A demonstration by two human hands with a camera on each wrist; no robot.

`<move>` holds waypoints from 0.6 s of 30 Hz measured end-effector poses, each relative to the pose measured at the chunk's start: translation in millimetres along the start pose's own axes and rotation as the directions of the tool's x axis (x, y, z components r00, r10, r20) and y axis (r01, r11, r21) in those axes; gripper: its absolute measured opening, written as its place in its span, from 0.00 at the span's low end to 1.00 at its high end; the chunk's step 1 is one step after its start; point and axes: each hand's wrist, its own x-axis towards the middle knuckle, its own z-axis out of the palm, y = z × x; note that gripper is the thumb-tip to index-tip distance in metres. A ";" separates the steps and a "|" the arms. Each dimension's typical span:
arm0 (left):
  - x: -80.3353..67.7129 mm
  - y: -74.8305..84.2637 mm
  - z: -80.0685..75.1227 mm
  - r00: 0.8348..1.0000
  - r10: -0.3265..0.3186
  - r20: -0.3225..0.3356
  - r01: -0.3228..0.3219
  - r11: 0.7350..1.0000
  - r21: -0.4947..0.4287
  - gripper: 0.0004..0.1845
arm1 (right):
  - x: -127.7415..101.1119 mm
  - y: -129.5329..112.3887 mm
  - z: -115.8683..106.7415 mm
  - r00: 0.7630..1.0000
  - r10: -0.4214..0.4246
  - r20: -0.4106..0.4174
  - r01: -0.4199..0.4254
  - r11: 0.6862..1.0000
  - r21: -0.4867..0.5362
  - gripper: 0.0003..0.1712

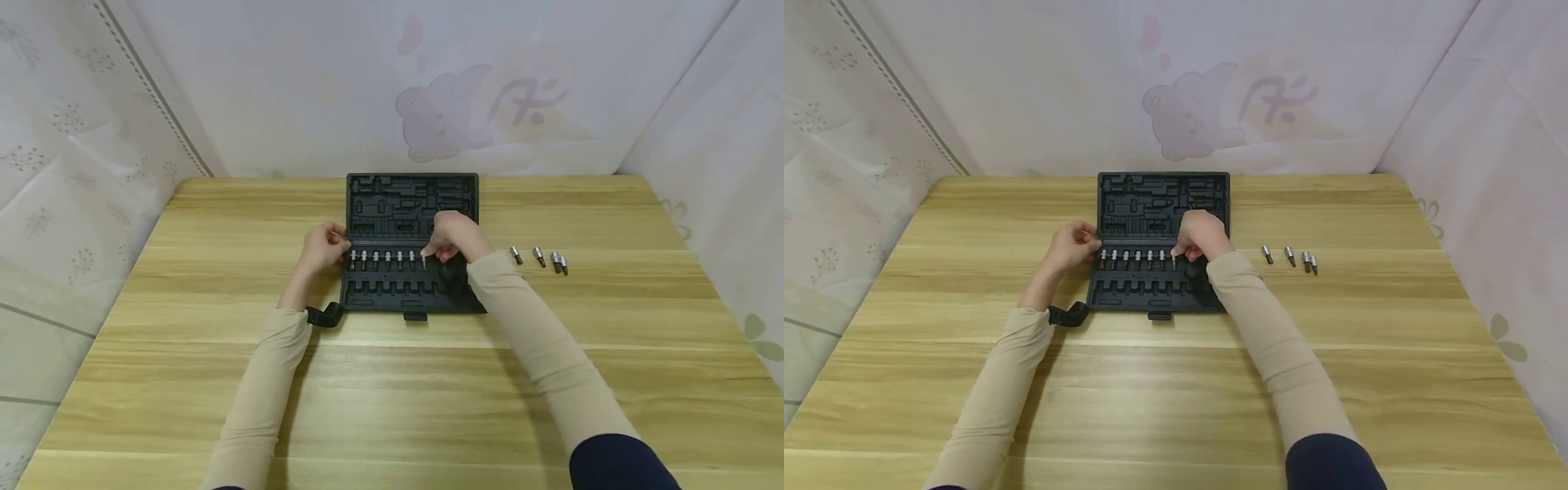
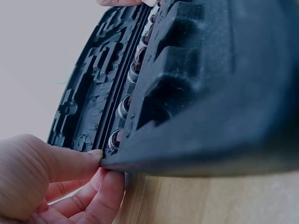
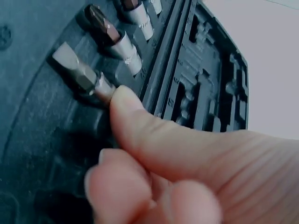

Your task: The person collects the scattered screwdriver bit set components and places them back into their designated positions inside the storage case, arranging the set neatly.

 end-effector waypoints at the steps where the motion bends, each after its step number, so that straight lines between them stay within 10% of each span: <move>1: -0.1 -0.2 0.0 1.000 0.002 -0.001 -0.002 1.000 0.002 0.11 | -1.6 0.1 1.0 1.000 -0.015 -0.015 0.015 1.000 -0.014 0.28; 18: -0.2 -0.5 0.9 1.000 -0.001 -0.018 0.001 1.000 -0.001 0.11 | -15.3 11.6 22.1 0.960 -0.195 -0.201 0.203 0.979 0.020 0.15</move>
